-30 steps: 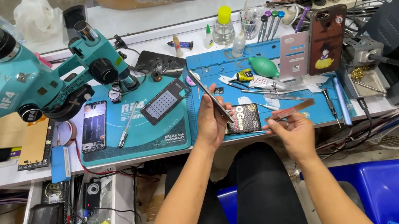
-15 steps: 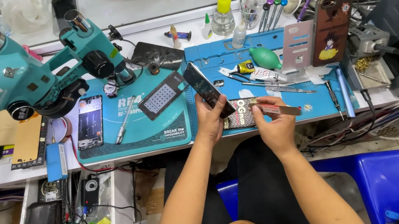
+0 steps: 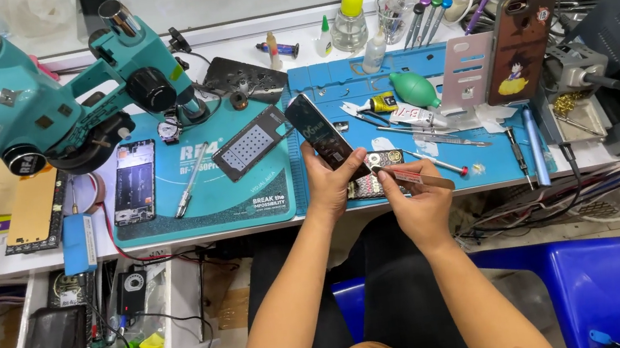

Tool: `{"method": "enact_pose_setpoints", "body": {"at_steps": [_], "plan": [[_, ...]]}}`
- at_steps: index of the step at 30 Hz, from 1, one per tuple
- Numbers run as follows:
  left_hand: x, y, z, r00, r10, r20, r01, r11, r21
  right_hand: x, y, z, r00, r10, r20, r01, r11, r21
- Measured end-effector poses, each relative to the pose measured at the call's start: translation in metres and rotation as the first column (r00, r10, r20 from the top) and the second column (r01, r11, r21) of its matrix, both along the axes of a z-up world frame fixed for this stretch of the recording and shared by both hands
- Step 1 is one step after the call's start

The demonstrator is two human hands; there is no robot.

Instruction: Technician disassembling a mobile phone to replace the battery and clean internal components using specialized tools.

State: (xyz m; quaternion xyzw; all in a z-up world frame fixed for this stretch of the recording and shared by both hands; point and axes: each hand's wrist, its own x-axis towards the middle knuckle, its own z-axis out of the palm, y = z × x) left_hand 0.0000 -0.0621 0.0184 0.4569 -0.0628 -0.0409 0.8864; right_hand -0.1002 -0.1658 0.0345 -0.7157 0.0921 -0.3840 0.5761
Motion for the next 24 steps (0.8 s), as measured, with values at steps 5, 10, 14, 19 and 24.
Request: {"method": "enact_pose_setpoints", "body": {"at_steps": [5, 10, 14, 19, 24], "plan": [[0.0, 0.0, 0.004, 0.999, 0.009, -0.032, -0.008, 1.0, 0.027, 0.005, 0.001, 0.001, 1.0, -0.018, 0.017, 0.019, 0.999, -0.028], [0.003, 0.0, -0.004, 0.999, 0.023, -0.034, -0.022, 0.999, 0.039, 0.007, -0.001, 0.0, 1.0, 0.001, 0.016, 0.0, 0.999, -0.047], [0.003, 0.0, -0.005, 0.999, 0.036, -0.029, -0.034, 0.997, 0.068, 0.007, -0.002, 0.0, 1.0, -0.004, 0.005, 0.004, 0.999, -0.054], [0.003, 0.0, -0.007, 0.999, 0.05, -0.017, -0.048, 0.993, 0.104, 0.006, -0.004, 0.0, 1.0, -0.009, -0.024, 0.007, 0.998, -0.059], [0.005, 0.0, -0.012, 0.998, 0.056, 0.012, -0.057, 0.988, 0.146, 0.008, -0.009, 0.003, 0.996, 0.037, -0.08, -0.042, 0.997, -0.062]]}}
